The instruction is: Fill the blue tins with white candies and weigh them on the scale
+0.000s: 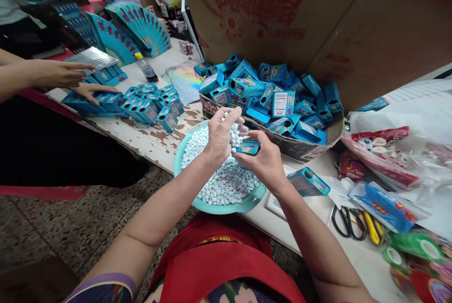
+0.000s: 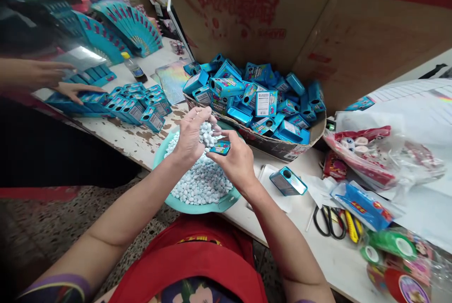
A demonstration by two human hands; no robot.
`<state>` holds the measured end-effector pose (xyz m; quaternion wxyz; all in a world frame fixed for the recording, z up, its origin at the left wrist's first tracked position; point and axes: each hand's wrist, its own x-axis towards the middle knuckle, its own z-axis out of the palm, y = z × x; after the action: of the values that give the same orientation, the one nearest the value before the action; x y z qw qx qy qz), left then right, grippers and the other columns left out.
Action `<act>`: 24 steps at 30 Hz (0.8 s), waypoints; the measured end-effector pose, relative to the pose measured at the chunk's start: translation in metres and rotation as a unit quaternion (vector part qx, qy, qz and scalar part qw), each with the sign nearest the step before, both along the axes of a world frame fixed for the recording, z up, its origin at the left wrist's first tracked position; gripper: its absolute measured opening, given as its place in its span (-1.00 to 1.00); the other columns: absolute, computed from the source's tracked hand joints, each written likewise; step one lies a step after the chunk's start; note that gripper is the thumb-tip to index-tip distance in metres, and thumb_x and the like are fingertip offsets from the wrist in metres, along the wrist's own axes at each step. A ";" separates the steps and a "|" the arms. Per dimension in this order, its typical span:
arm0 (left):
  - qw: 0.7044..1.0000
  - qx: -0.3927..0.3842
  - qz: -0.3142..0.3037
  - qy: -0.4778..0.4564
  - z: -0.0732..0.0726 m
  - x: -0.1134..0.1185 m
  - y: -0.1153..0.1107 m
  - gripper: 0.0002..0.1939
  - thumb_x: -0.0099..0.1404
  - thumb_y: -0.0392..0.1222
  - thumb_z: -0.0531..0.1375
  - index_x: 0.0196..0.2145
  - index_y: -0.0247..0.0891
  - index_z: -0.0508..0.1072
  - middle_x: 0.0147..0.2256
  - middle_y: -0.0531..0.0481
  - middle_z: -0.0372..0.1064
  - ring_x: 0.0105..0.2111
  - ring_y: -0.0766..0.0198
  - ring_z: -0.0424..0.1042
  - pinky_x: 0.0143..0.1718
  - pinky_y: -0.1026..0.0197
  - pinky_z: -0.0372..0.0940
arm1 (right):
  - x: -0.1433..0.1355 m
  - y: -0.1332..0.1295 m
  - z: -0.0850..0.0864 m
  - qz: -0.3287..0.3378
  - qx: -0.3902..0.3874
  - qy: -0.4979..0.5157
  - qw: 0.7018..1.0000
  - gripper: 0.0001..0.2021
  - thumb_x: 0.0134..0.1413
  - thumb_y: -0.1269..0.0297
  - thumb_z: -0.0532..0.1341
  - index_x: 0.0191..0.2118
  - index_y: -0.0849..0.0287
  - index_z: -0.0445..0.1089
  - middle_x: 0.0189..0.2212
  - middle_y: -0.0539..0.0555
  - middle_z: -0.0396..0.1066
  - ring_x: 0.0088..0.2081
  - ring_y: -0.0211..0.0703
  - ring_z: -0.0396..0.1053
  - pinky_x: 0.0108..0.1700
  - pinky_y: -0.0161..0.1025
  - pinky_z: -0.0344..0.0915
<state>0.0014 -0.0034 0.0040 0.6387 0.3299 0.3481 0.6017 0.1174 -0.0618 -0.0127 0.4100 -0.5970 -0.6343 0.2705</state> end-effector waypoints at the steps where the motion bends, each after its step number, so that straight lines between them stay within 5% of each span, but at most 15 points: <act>1: 1.000 -0.001 -0.003 0.003 0.000 -0.001 0.001 -0.64 0.08 -0.01 0.37 -0.42 -0.22 0.29 -0.49 0.16 0.30 -0.61 0.45 0.34 -0.55 0.34 0.31 | 0.000 0.002 0.001 0.002 -0.009 -0.012 1.000 -0.51 -0.15 0.13 0.45 -0.04 0.03 0.39 -0.14 0.05 0.57 -0.13 0.05 0.54 -0.05 -0.04 0.40; 5: 1.000 0.002 -0.014 0.017 0.003 -0.002 0.004 -0.64 0.08 0.00 0.37 -0.46 -0.23 0.28 -0.52 0.16 0.26 -0.64 0.46 0.29 -0.60 0.34 0.24 | 0.004 0.007 0.004 -0.023 -0.020 -0.028 0.999 -0.37 -0.24 0.08 0.48 0.01 0.05 0.34 -0.16 0.09 0.58 -0.13 0.11 0.55 -0.03 0.01 0.40; 19: 0.999 0.034 -0.007 0.030 0.000 -0.001 0.008 -0.66 0.15 -0.02 0.34 -0.52 -0.24 0.29 -0.61 0.15 0.23 -0.66 0.41 0.29 -0.60 0.32 0.22 | 0.001 0.012 0.000 -0.014 -0.024 0.011 1.000 -0.39 -0.21 0.08 0.46 0.02 0.03 0.33 -0.14 0.06 0.58 -0.11 0.09 0.55 -0.03 0.01 0.41; 24: 0.997 0.028 -0.057 0.037 -0.001 0.002 0.016 -0.69 0.15 0.00 0.34 -0.47 -0.26 0.35 -0.61 0.13 0.26 -0.67 0.41 0.27 -0.65 0.33 0.18 | 0.003 0.015 0.002 -0.014 -0.013 0.012 1.000 -0.35 -0.21 0.12 0.47 0.06 0.01 0.31 -0.15 0.04 0.59 -0.09 0.10 0.55 0.01 0.02 0.39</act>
<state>0.0033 0.0126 0.0032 0.6492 0.3892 0.3345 0.5614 0.1206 -0.0464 -0.0111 0.4133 -0.6080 -0.6173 0.2801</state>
